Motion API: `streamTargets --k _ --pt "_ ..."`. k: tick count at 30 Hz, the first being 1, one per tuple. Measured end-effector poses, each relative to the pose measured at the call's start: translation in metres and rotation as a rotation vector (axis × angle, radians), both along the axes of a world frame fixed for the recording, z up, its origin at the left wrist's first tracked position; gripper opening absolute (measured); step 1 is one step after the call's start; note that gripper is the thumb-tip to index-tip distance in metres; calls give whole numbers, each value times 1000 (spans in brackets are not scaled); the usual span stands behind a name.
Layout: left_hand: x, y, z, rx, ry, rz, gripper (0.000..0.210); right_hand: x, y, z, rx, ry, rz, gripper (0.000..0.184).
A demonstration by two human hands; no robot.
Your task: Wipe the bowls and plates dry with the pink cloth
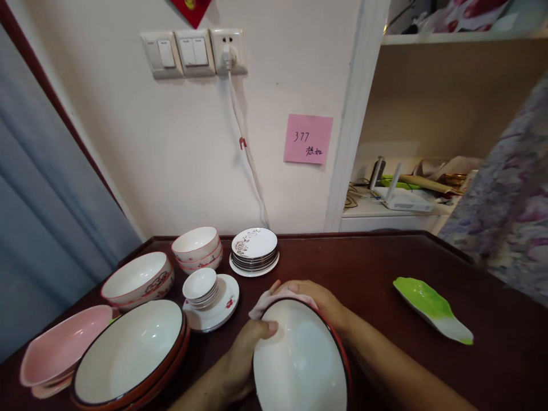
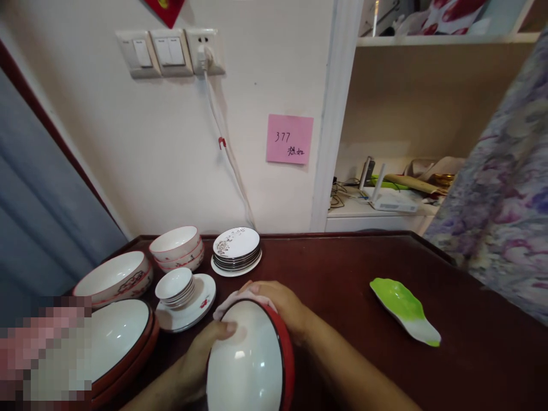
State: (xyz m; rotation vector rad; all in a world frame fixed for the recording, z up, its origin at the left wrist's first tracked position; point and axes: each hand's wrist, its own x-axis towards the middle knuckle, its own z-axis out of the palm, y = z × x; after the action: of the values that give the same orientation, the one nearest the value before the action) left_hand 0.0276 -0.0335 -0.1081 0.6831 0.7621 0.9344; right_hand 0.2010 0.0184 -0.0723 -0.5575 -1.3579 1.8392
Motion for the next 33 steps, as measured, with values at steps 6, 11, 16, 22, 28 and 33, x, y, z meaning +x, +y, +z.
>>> streamTargets --k 6,11,16,22,28,33 --pt "6 13 9 401 289 215 56 -4 5 -13 -182 57 -154 28" --pt "-3 13 11 557 577 305 60 -10 3 -16 -374 143 -139 28" --pt "-13 9 21 714 929 365 66 -19 -3 -19 -608 177 14 37" --pt "-25 25 35 714 1130 648 43 -44 -22 -18 -659 239 19 45" --pt "-34 46 9 528 925 631 31 -34 -9 -14 -626 122 -350 49" --pt "-35 52 -7 430 851 583 27 1 -2 16 -396 245 -347 49"
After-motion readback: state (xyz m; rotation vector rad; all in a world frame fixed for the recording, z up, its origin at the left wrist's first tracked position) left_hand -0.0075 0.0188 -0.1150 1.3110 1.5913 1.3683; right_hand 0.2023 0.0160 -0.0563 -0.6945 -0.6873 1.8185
